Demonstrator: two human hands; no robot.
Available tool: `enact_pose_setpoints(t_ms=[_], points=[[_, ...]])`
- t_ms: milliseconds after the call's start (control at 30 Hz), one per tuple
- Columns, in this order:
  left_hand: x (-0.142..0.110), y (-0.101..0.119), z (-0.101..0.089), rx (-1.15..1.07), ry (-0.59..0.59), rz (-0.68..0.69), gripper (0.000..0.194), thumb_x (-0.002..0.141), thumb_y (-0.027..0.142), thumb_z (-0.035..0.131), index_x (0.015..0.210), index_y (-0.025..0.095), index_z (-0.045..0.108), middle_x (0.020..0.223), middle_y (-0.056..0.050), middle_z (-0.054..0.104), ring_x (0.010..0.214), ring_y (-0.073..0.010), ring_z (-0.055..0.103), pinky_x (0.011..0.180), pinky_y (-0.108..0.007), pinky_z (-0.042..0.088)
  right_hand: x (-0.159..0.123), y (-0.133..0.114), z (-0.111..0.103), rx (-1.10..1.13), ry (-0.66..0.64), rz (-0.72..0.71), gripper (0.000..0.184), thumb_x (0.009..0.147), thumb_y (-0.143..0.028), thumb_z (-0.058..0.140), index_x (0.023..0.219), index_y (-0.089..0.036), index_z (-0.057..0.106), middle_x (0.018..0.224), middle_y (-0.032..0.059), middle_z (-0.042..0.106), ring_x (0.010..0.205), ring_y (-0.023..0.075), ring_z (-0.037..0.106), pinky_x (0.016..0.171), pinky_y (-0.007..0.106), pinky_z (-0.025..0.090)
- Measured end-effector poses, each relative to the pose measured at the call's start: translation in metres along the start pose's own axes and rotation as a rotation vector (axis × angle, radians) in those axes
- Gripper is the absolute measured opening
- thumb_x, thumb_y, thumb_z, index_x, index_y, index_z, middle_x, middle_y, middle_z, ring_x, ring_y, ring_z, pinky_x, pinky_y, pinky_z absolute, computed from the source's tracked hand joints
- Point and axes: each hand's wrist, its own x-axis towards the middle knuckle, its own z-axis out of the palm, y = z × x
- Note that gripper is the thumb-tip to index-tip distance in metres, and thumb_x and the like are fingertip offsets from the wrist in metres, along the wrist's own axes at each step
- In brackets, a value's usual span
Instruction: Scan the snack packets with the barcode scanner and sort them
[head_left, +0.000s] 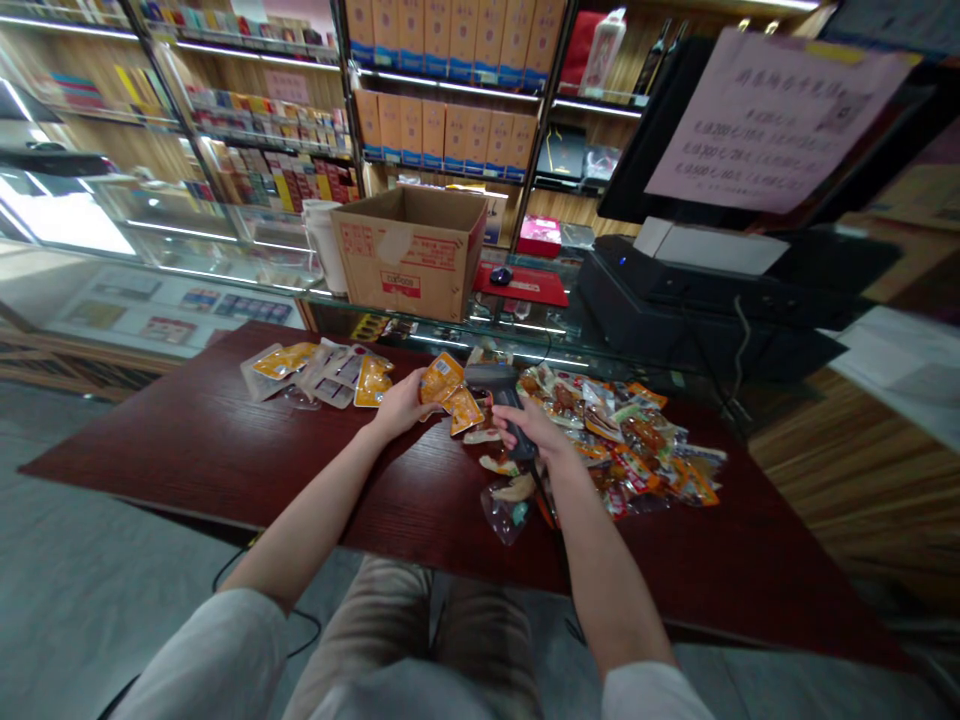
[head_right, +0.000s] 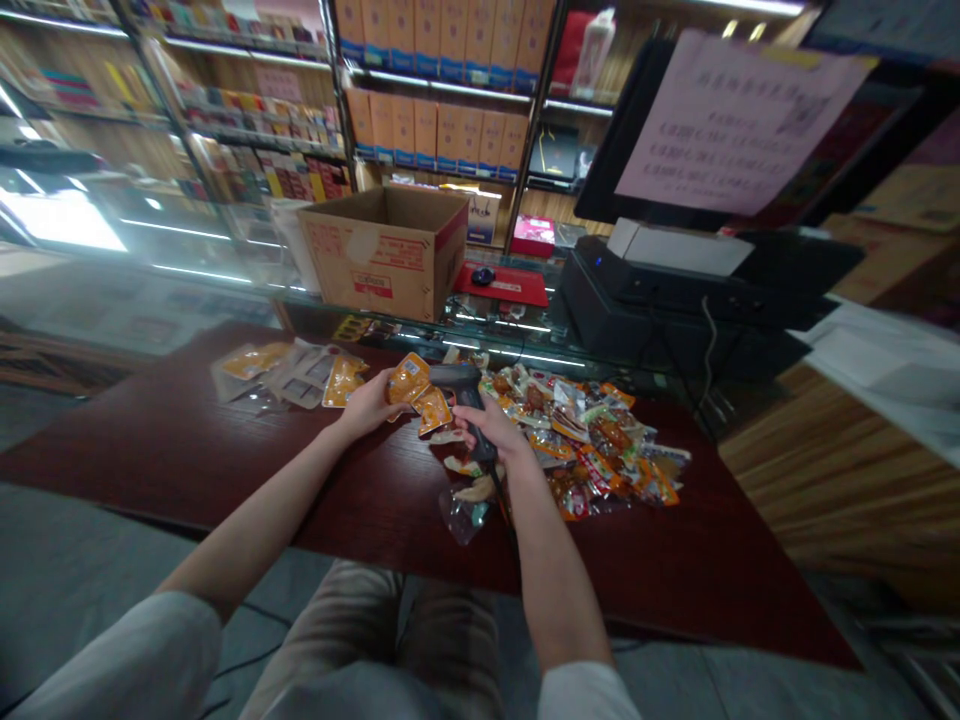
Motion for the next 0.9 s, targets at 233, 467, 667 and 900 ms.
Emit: enact_pose_setpoints(t_ms=[233,467,667,900], points=[[-0.002,0.005,0.0,0.077,0.005,0.074,0.075,0.082,0.048,0.068,0.142,0.015,0.038,0.139,-0.016,0.057,0.128,-0.0284,0.055,0.103,-0.035,0.045,0.003,0.002,0.005,0.046,0.011,0.007,0.041,0.067,-0.041,0.077,0.093,-0.019,0.054,0.054,-0.011,0.049,0.035,0.004,0.04,0.037,0.019,0.036],[-0.006,0.007,-0.022,0.242,0.114,-0.147,0.079,0.086,0.047,0.057,0.152,0.016,0.028,0.136,-0.021,0.052,0.118,-0.0364,0.058,0.095,-0.043,0.048,0.001,-0.001,-0.003,0.124,0.047,-0.028,0.042,0.068,-0.039,0.077,0.096,-0.021,0.051,0.054,-0.0113,0.049,0.034,0.0044,0.038,0.036,0.019,0.036],[-0.01,-0.016,-0.035,0.403,0.246,-0.341,0.066,0.087,0.031,0.051,0.149,0.011,0.038,0.16,-0.025,0.022,0.145,-0.0473,0.021,0.11,-0.068,0.021,-0.002,-0.005,-0.014,0.135,0.11,-0.054,0.041,0.066,-0.041,0.08,0.079,-0.022,0.046,0.054,-0.0099,0.049,0.035,0.004,0.039,0.036,0.019,0.036],[-0.005,-0.021,-0.019,0.428,0.015,-0.174,0.048,0.093,0.042,0.042,0.132,0.02,0.062,0.155,-0.016,0.042,0.15,-0.0375,0.019,0.117,-0.065,0.004,-0.008,-0.012,-0.023,0.155,0.14,-0.047,0.045,0.064,-0.041,0.082,0.078,-0.022,0.044,0.054,-0.0103,0.049,0.034,0.0035,0.038,0.035,0.018,0.034]])
